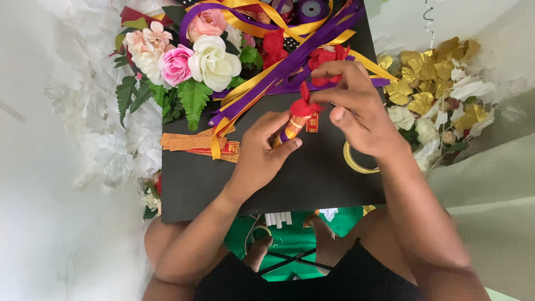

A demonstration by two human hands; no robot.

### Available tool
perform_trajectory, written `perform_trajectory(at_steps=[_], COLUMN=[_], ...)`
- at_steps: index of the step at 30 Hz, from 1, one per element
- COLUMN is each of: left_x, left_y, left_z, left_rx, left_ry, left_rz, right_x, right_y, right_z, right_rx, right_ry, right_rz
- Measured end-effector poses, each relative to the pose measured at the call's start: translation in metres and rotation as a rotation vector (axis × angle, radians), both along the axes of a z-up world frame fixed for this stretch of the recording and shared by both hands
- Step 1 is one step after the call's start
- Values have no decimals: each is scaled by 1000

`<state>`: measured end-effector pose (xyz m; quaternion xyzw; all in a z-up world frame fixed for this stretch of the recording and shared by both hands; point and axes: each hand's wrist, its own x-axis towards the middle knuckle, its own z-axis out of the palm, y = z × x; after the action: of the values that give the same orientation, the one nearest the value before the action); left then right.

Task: The person wraps purple and orange ribbons around a cardboard tube by hand. They use scissors to cut tape and pieces of ribbon, and attach a red artificial flower to the end of the tube.

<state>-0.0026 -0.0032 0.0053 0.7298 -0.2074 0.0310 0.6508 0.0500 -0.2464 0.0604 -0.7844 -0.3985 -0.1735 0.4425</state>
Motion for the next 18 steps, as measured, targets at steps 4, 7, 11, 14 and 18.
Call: perform_trajectory(at_steps=[4,7,11,14,18], left_x=[-1,1,2,11,37], left_y=[0,1,1,1,7], left_z=[0,-1,-9,-23,-39], left_rx=[11,18,-11,-197,-627], left_ry=[5,-8,29,144,348], left_rz=[2,6,15,42,121], right_x=[-1,-1,2,3,-9], right_y=[2,4,4,7,37], right_z=[1,3,-6,-29,-76], right_rx=[9,19,145,422,588], right_ry=[10,9,28,193,928], right_rz=[12,17,-14,-129,-105])
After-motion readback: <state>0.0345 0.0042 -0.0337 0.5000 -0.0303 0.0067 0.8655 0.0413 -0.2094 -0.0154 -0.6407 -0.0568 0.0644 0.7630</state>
